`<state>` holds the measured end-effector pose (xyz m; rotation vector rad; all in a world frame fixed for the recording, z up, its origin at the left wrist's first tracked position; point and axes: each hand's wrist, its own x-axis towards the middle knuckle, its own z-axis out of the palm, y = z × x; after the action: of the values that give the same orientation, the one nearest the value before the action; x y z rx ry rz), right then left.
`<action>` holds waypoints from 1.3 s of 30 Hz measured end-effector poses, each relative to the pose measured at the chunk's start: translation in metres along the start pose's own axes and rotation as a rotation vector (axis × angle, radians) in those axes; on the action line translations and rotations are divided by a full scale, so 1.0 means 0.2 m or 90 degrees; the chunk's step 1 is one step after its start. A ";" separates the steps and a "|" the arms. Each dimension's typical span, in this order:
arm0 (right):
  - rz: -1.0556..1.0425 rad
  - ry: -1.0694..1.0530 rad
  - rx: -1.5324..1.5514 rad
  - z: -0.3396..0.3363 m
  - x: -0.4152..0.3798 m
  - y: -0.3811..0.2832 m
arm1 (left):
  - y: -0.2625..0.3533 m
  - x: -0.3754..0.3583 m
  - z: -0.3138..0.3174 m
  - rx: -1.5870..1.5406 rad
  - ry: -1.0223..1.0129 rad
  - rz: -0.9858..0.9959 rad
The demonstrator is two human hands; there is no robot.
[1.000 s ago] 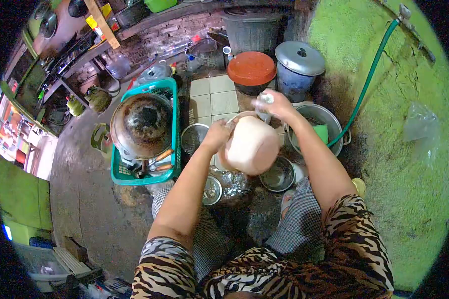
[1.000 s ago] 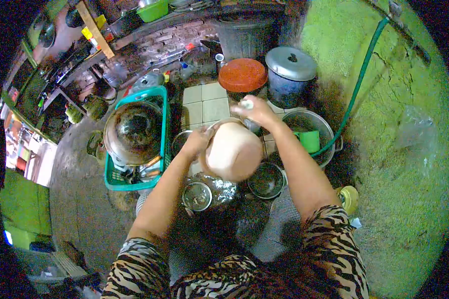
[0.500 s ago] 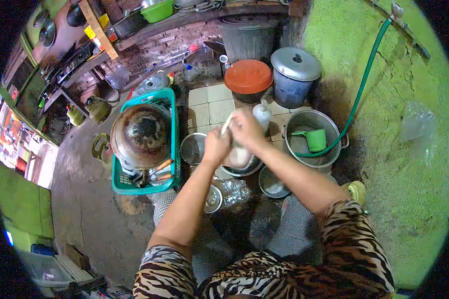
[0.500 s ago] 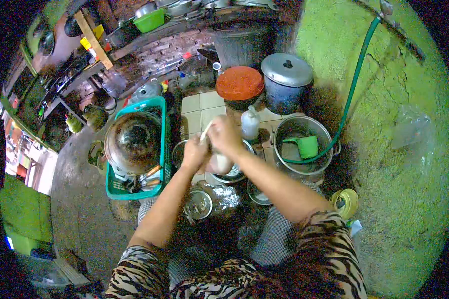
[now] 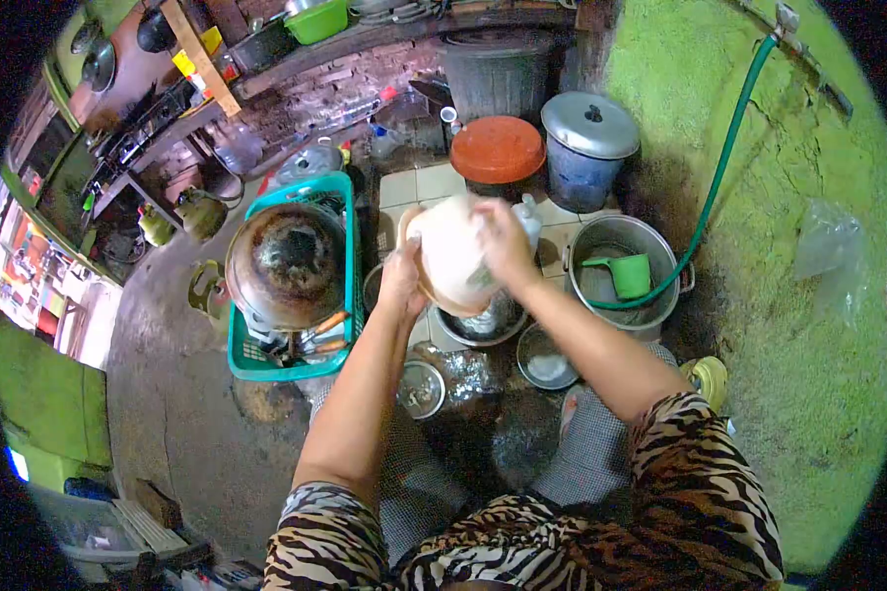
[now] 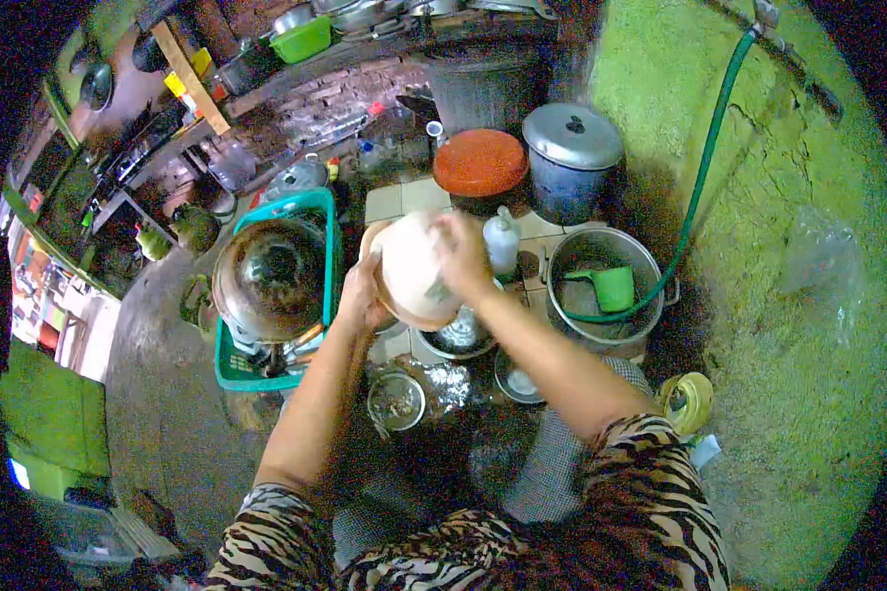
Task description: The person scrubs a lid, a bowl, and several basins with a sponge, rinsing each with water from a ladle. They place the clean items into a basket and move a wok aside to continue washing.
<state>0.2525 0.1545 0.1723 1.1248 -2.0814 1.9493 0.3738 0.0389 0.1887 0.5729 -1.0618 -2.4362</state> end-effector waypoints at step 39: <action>0.292 -0.092 0.145 -0.76 0.27 -0.09 | -1.47 -0.19 0.03 1.110 -0.520 0.040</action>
<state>0.1600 0.2676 0.2446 0.9001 -2.4144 2.4253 0.3405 0.2444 -0.0221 -0.1452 -3.2824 -0.9779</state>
